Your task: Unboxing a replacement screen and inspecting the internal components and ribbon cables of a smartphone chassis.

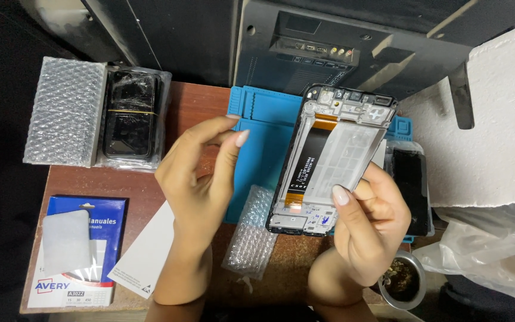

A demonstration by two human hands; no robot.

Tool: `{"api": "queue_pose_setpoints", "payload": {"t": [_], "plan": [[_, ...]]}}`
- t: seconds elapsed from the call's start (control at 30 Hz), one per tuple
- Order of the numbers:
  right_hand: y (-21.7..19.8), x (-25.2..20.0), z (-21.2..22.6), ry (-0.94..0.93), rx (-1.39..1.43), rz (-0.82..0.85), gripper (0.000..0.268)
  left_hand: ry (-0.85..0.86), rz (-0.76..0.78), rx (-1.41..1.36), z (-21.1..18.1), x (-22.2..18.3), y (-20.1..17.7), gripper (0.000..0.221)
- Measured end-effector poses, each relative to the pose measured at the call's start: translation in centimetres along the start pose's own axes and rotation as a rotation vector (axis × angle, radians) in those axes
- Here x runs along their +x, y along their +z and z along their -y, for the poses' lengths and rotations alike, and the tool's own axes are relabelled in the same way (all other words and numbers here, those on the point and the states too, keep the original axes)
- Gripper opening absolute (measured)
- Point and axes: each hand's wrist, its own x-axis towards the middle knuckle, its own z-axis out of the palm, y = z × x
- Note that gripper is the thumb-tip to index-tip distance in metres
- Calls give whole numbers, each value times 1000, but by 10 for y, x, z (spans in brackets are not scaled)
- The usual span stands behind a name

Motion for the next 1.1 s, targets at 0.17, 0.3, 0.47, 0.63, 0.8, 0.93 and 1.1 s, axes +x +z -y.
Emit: {"api": "queue_pose_setpoints", "payload": {"t": [0.17, 0.3, 0.47, 0.63, 0.8, 0.93, 1.1], "plan": [[0, 0, 2, -7, -16, -7, 50, -38, -95, 39, -4, -16, -7, 13], [0, 0, 1, -18, -21, -37, 49, 87, -261, 21, 0, -28, -15, 13], [-2, -1, -2, -17, -16, -29, 50, 173, -316, 90, -4, -31, -19, 22], [-2, -1, 1, -2, -24, 7, 46, 219, -234, 116, -6, -25, -21, 22], [-2, -2, 3, -8, -63, 40, 46, 278, -167, 137, -10, -19, -22, 21], [-2, -1, 4, -2, -60, 56, 48, 376, -180, 183, -6, -34, -35, 25], [-2, -1, 4, -2, -92, 98, 46, 678, -150, 273, 33, -80, -60, 26]]}}
